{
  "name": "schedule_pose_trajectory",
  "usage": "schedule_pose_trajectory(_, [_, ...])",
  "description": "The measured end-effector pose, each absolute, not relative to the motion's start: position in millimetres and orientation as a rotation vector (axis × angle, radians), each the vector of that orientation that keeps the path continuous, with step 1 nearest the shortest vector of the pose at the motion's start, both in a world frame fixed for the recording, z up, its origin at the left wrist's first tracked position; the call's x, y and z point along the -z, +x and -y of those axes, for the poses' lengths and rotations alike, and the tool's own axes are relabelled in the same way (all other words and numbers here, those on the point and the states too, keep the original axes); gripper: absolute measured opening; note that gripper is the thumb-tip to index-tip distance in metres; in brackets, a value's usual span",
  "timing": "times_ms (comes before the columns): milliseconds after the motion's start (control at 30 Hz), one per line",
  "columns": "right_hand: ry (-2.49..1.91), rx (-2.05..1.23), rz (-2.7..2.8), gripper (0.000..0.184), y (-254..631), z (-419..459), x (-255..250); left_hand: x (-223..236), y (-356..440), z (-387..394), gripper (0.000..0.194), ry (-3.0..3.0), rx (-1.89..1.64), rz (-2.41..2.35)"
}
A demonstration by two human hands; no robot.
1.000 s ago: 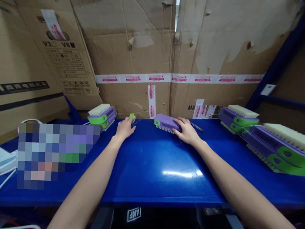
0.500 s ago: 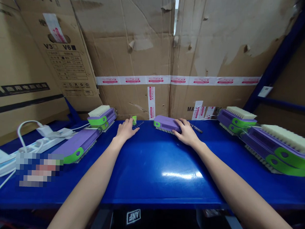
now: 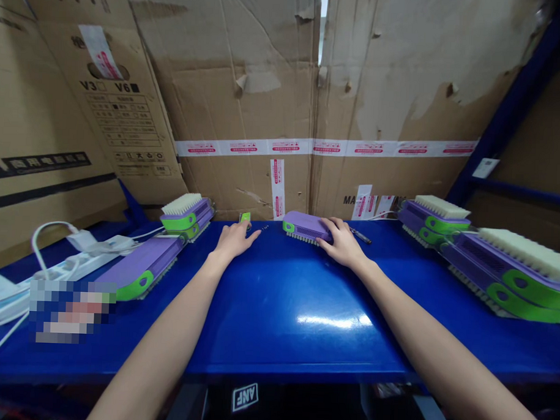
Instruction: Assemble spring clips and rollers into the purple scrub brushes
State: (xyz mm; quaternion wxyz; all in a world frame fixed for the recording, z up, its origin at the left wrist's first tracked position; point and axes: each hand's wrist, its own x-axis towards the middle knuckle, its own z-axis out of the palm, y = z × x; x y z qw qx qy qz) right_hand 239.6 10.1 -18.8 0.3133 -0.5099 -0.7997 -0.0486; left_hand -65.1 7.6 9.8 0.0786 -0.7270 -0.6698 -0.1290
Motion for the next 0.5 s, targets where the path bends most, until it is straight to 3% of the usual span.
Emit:
schedule_pose_trajectory(267, [-1.406,0.162,2.076,0.056,240,-11,20,1,-68,-12,0.054,-2.085,0.534,1.868])
schedule_pose_trajectory(500, [-1.475,0.196,2.012,0.054,243,-12,20,12,-69,-19,0.062,-2.209,0.413,1.889])
